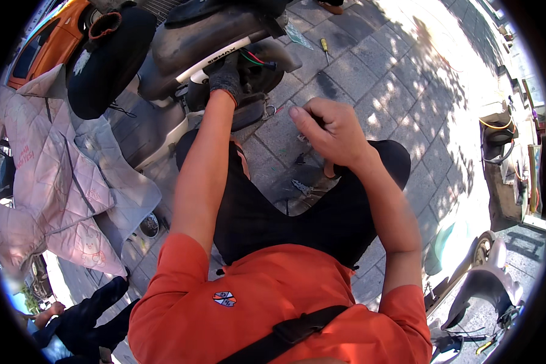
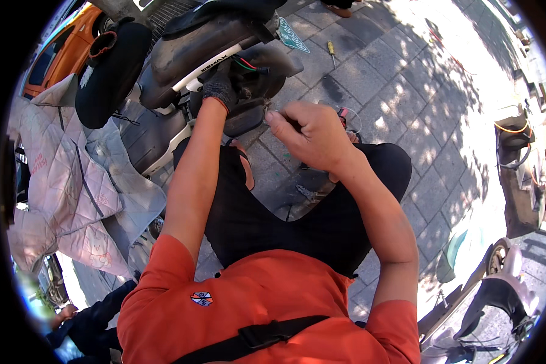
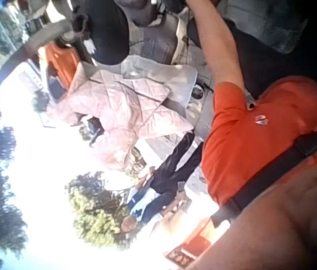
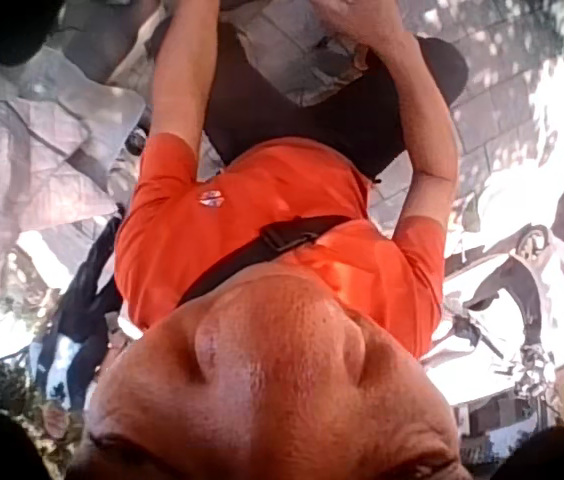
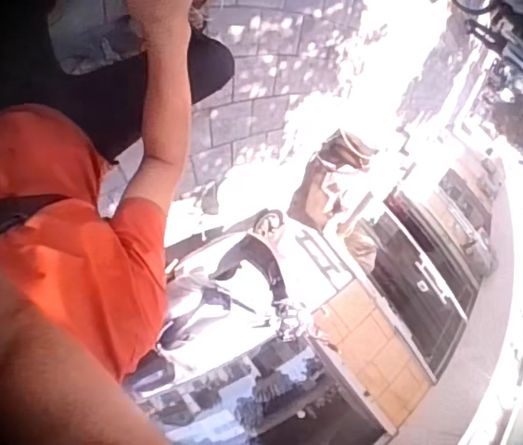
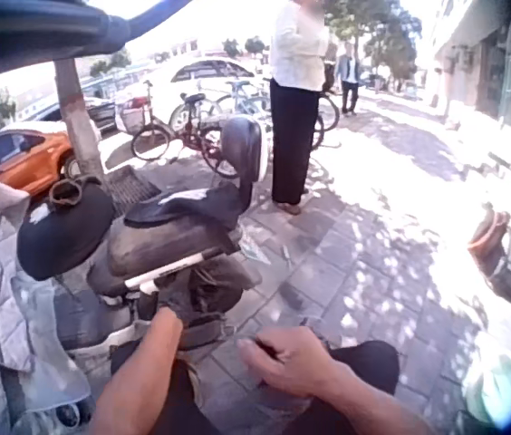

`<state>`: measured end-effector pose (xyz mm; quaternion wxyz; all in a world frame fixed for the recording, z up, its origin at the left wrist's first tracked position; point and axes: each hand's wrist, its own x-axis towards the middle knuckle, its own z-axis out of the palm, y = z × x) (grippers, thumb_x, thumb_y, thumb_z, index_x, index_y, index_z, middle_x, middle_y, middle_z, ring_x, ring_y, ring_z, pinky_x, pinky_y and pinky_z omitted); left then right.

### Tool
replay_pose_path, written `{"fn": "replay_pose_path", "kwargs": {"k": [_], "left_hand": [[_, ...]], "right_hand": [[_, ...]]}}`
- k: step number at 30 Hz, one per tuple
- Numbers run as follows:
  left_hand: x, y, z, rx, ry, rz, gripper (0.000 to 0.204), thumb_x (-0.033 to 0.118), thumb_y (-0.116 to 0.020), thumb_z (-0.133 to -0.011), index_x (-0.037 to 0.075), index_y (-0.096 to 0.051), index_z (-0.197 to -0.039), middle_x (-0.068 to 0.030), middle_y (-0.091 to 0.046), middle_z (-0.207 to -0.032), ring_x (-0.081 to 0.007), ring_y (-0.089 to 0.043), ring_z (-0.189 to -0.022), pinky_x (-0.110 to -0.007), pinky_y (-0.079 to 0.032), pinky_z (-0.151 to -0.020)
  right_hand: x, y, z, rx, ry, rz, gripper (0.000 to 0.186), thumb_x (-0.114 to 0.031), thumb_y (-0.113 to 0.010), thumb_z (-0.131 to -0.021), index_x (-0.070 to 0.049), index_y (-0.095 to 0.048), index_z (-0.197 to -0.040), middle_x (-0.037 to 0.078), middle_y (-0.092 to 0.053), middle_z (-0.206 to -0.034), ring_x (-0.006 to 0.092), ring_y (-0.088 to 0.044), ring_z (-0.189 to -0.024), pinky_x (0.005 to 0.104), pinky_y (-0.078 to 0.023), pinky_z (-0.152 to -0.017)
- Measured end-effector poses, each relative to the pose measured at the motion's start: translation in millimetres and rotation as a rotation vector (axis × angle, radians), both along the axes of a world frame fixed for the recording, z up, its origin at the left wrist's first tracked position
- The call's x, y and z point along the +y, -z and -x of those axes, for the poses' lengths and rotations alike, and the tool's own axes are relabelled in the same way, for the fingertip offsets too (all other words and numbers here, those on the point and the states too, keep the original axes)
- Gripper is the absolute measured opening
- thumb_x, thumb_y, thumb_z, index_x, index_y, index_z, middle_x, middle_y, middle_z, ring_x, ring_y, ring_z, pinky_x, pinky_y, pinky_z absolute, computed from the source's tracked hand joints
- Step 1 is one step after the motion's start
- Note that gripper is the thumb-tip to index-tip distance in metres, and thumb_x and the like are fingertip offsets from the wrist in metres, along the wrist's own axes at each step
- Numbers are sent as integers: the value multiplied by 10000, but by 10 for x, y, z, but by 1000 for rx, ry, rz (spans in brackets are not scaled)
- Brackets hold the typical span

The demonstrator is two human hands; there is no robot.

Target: The person sits on the sidewalk and works on the handlebar area of a scooter. They use electrical tape to wrap wires and secure components near the handlebars, then use a screwdriver to tighten parts of the assembly.

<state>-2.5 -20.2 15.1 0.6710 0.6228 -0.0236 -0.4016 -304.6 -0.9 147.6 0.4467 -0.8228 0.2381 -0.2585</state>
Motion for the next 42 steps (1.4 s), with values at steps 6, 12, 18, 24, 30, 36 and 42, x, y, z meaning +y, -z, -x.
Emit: {"fn": "replay_pose_path", "kwargs": {"k": [6,12,18,24,30,36,42], "left_hand": [[9,50,-200,216,173,25,441,561,-573,-988,138,-662,-1079,-37,-630,-864,-233,-583,-723,-504,-526,-625],[29,90,-250,111,131,17,318,513,-615,-981,200,-662,-1015,-56,-610,-783,-230,-515,-675,-406,-433,-584],[34,-59,-61,137,171,32,375,501,-596,-987,144,-679,-1070,-86,-670,-873,-289,-607,-830,-478,-516,-780],[137,-125,-94,202,137,79,411,455,-605,-989,85,-650,-1162,-173,-674,-1218,-370,-620,-1142,-559,-496,-1013],[49,-20,-305,237,231,137,436,428,-533,-1017,87,-629,-1271,-170,-648,-1310,-380,-601,-1195,-574,-471,-1048],[-4,70,-585,369,346,157,472,444,-513,-1022,83,-635,-1300,-172,-657,-1303,-365,-619,-1176,-526,-504,-1021],[179,159,-376,394,307,287,460,463,-548,-1011,100,-629,-1281,-157,-675,-1255,-324,-631,-1151,-512,-504,-1017]], "right_hand": [[-525,621,-500,267,-8,105,385,-391,-590,-961,-26,-713,-946,186,-708,-842,366,-706,-872,489,-539,-777],[-700,1042,-831,303,143,123,473,-367,-598,-962,-68,-571,-1326,199,-603,-1337,384,-634,-1145,480,-524,-959],[-785,1201,-1043,186,169,-93,632,-373,-605,-979,-94,-417,-1514,211,-522,-1429,389,-566,-1278,472,-486,-1053],[-876,1151,-1222,107,129,-338,475,-369,-623,-973,9,-617,-1261,227,-667,-1251,377,-632,-1188,455,-511,-993],[-764,1273,-1331,11,129,-137,432,-342,-645,-952,-58,-638,-1278,224,-665,-1226,381,-633,-1169,455,-516,-992],[-716,1370,-1485,-13,95,-52,398,-332,-613,-962,-69,-655,-1259,232,-671,-1168,392,-643,-1129,464,-520,-984],[-661,1193,-1411,19,111,-216,408,-344,-604,-966,-47,-680,-1235,225,-698,-1168,387,-649,-1138,455,-512,-998]]}}
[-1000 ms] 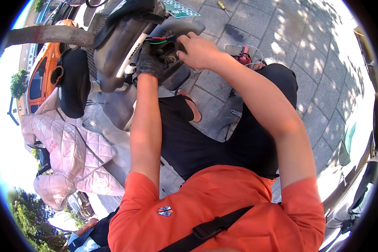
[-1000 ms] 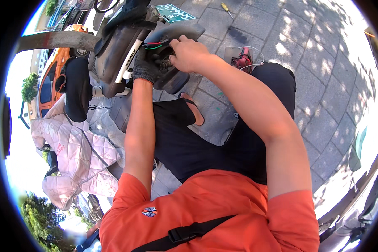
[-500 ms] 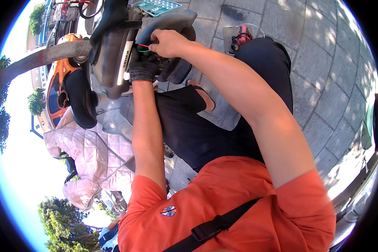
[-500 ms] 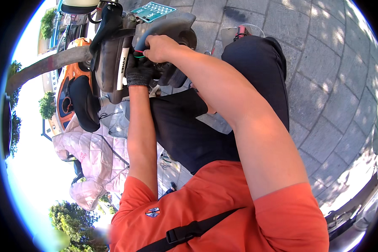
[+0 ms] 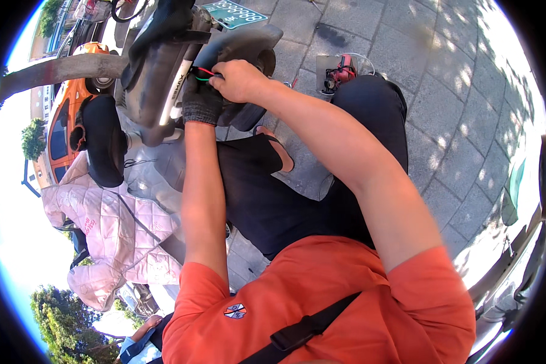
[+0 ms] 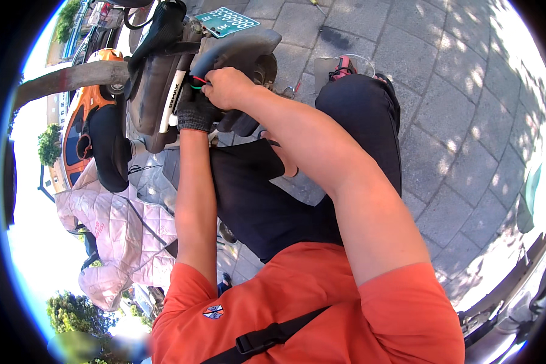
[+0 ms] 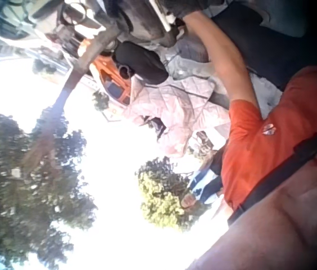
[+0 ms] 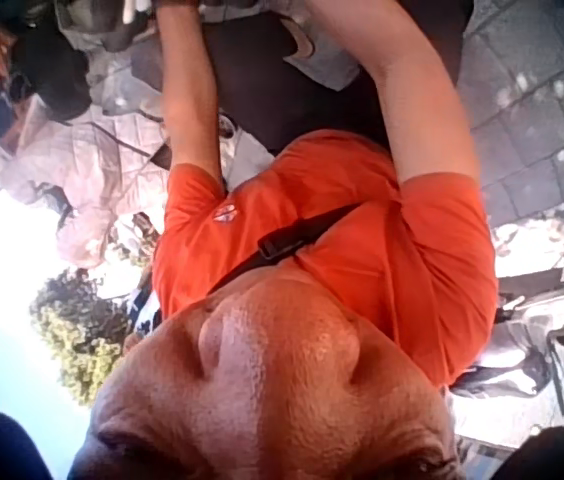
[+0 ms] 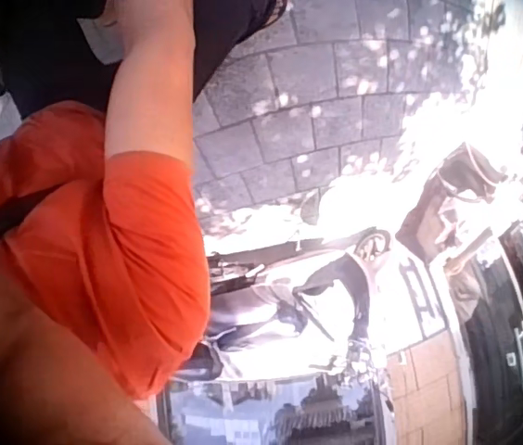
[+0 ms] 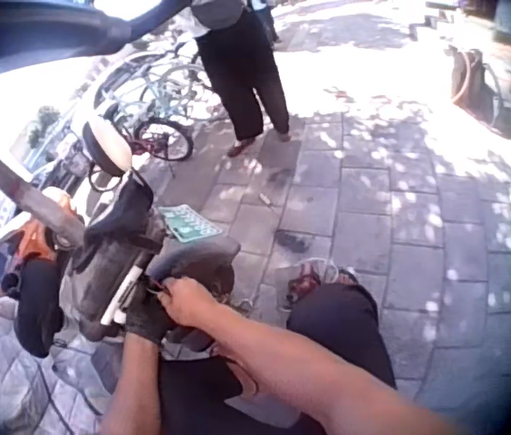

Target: The person sits on the sidewalk and works on the handlebar area of a scooter. They use electrical tape to wrap wires and secure components near the handlebars, then use a screwdriver to tighten parts of the assembly.

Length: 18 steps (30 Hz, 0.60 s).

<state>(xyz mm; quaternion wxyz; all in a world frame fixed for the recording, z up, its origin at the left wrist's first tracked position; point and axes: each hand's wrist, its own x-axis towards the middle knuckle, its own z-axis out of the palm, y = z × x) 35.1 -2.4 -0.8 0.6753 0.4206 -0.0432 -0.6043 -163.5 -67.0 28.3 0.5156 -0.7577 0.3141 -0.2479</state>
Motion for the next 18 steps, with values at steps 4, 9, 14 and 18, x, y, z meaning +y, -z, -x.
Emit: {"fn": "replay_pose_path", "kwargs": {"k": [4,9,14,18], "left_hand": [[115,125,-107,-45,-40,8,444,458,-548,-1020,108,-638,-1277,-148,-674,-1264,-323,-638,-1131,-523,-516,-990],[-99,-92,286,-141,-215,-141,343,398,-566,-1039,122,-659,-1221,-99,-688,-1192,-293,-639,-1075,-460,-538,-944],[-223,-133,222,-392,-257,-143,314,334,-545,-1060,101,-654,-1239,-88,-690,-1137,-234,-630,-1020,-368,-528,-883],[-91,96,88,-1225,-137,-210,342,345,-565,-1027,89,-675,-1226,-92,-707,-1097,-217,-658,-950,-361,-547,-790]], "right_hand": [[68,10,-37,-78,12,-65,433,-363,-600,-962,-35,-694,-1229,232,-697,-1180,402,-647,-1136,456,-504,-1001],[6,18,-62,-94,70,-62,417,-339,-622,-950,-37,-697,-1226,251,-708,-1114,425,-663,-1079,464,-514,-966],[20,-27,-216,-119,100,-154,412,-332,-635,-954,-34,-690,-1233,258,-709,-1099,422,-669,-1074,455,-516,-941],[86,-28,-259,-115,112,-101,405,-327,-636,-959,-32,-686,-1232,265,-704,-1107,424,-667,-1081,454,-515,-940]]}}
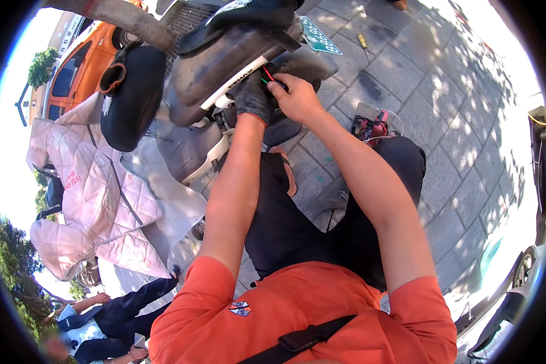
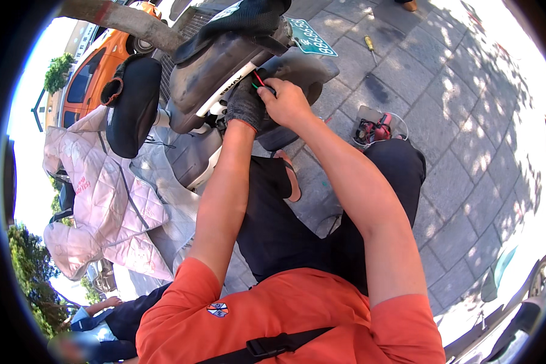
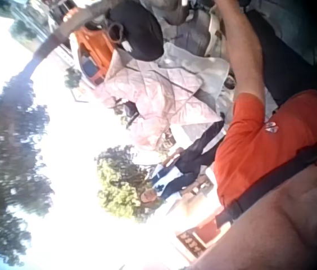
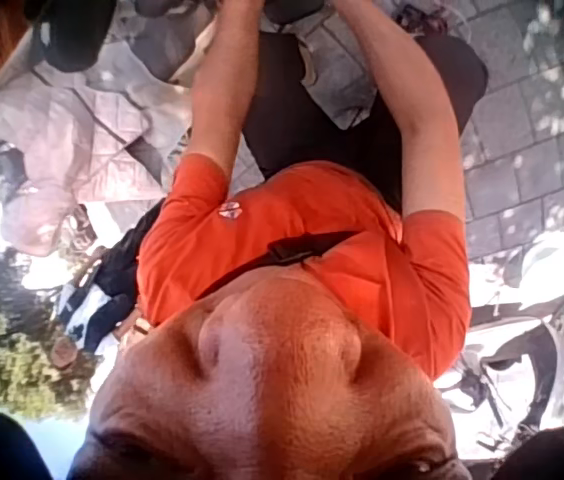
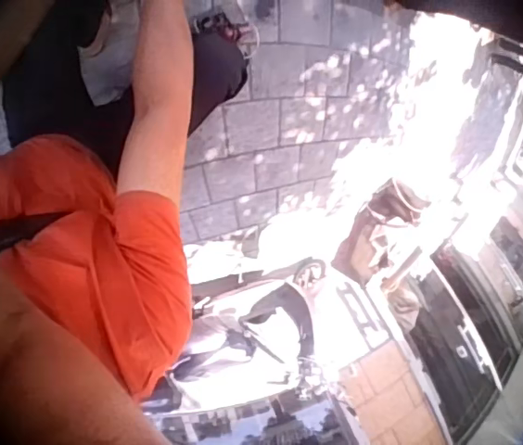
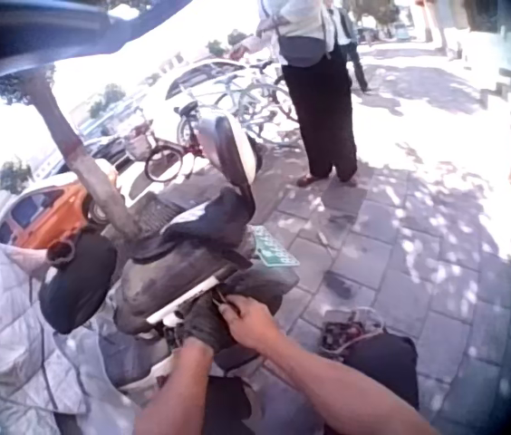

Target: The person sits on the sidewalk and works on the handlebar area of a scooter. They use electrical tape to wrap wires and secure components near the handlebars, then use a screwdriver to tighten parts of the assembly.

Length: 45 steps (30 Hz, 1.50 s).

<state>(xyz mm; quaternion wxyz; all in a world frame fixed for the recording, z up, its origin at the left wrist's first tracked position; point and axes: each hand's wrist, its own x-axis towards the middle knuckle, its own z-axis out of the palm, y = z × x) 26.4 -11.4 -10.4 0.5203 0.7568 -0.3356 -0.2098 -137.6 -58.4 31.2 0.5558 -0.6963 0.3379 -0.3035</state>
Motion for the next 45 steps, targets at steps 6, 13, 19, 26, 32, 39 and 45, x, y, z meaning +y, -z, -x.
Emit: {"fn": "replay_pose_path", "kwargs": {"k": [6,13,19,26,32,39,45], "left_hand": [[49,-290,127,-797,202,-577,326,316,-524,-1027,114,-660,-1244,-154,-698,-1189,-339,-663,-1071,-440,-512,-907],[59,-34,5,-527,35,-202,276,245,-595,-963,67,-670,-1160,-188,-711,-991,-326,-680,-875,-413,-543,-787],[-33,-217,109,221,-62,-154,354,342,-632,-994,53,-674,-1194,-112,-688,-1049,-203,-634,-921,-357,-537,-773],[68,-141,147,-2,-91,-65,371,328,-637,-980,44,-659,-1218,-104,-689,-1092,-245,-622,-945,-390,-506,-835],[103,4,-33,134,-74,-22,497,456,-623,-974,73,-628,-1291,-143,-699,-1189,-307,-639,-1068,-392,-471,-974],[1,-623,544,487,-374,67,487,385,-720,-920,48,-625,-1258,-120,-683,-1150,-245,-623,-961,-404,-531,-802],[-62,-577,390,714,-399,80,409,386,-674,-945,70,-667,-1204,-126,-671,-1163,-245,-601,-1001,-387,-505,-855]], "right_hand": [[-58,39,30,39,11,111,388,-311,-630,-963,-35,-676,-1232,263,-682,-1119,438,-655,-1072,462,-513,-942],[12,55,6,16,-31,264,405,-269,-658,-955,-36,-627,-1285,235,-692,-1092,394,-677,-1026,437,-539,-895],[-28,122,-15,-78,-75,-434,437,-237,-729,-937,81,-613,-1213,150,-716,-972,190,-709,-815,338,-570,-709],[-29,-72,77,-105,-127,-646,334,-249,-717,-955,41,-652,-1106,97,-686,-902,172,-679,-746,300,-561,-674],[67,-8,-37,-142,-133,-639,326,-262,-733,-945,36,-669,-1062,89,-692,-879,170,-679,-683,304,-559,-596],[-79,82,5,-153,-125,-715,305,-267,-730,-942,6,-653,-1055,89,-682,-895,174,-669,-710,317,-562,-647],[-24,55,-112,-157,-59,-604,296,-257,-729,-942,16,-662,-1033,72,-683,-846,157,-659,-670,301,-551,-606]]}}
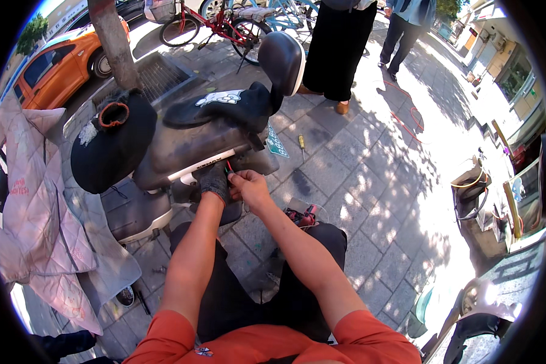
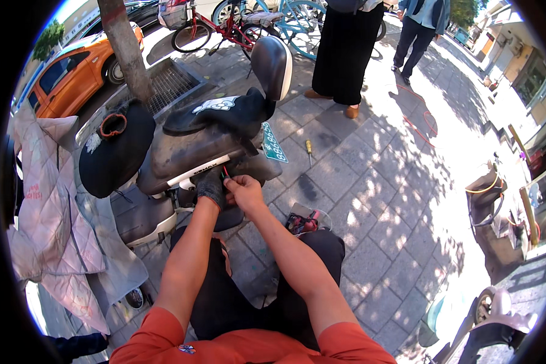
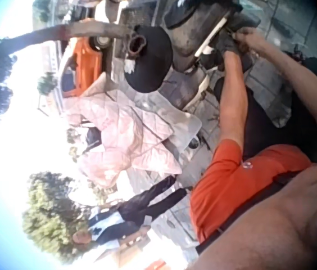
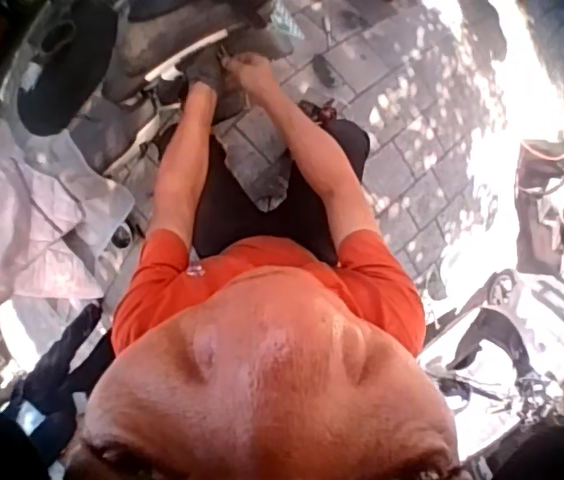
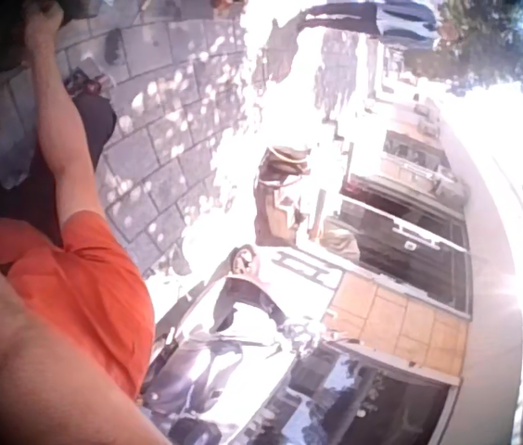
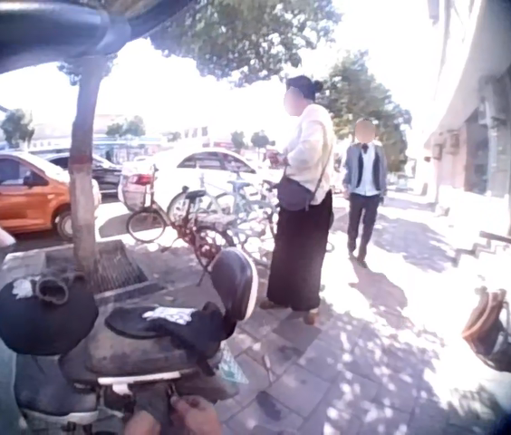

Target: The person sits on the sidewalk and works on the handlebar area of a scooter. They use electrical tape to wrap wires and secure components near the handlebars, then use a screwdriver to tighten parts of the assembly.

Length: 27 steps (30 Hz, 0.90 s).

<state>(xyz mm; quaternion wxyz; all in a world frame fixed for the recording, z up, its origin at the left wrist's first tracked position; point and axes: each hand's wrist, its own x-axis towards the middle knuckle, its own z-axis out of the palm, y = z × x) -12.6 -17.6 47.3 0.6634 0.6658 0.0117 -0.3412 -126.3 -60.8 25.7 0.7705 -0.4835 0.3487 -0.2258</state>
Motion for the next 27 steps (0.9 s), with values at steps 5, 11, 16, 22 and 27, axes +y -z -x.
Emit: {"fn": "replay_pose_path", "kwargs": {"k": [5,11,16,22,27], "left_hand": [[-16,224,-41,-148,34,-12,346,363,-643,-964,83,-687,-1162,-95,-682,-1101,-241,-604,-949,-389,-491,-869],[50,836,-434,-1039,422,-470,330,395,-601,-974,87,-696,-1045,-119,-685,-974,-245,-632,-806,-392,-516,-692],[-47,285,-114,-135,174,-65,288,375,-615,-968,98,-687,-946,-96,-651,-820,-236,-612,-741,-420,-498,-643],[-57,619,-254,-218,148,-10,254,356,-646,-952,110,-709,-963,-49,-661,-821,-176,-604,-691,-350,-479,-588],[22,551,-155,45,124,197,233,344,-672,-945,121,-703,-1007,-28,-652,-792,-175,-599,-641,-346,-469,-549]], "right_hand": [[11,19,-25,-5,28,0,304,-252,-718,-953,32,-666,-1049,72,-685,-848,149,-658,-654,289,-549,-588],[92,-106,-89,13,33,12,300,-244,-712,-959,37,-670,-1054,73,-686,-823,145,-652,-632,284,-543,-573],[57,-47,-90,0,94,15,295,-238,-716,-955,36,-677,-1057,65,-683,-790,136,-643,-627,283,-527,-557],[16,-73,-240,-21,126,18,292,-231,-720,-953,38,-679,-1060,57,-686,-797,131,-632,-627,283,-523,-580],[-66,-94,-296,-33,135,55,288,-225,-717,-953,45,-674,-1043,74,-690,-806,153,-646,-643,297,-537,-594]]}}
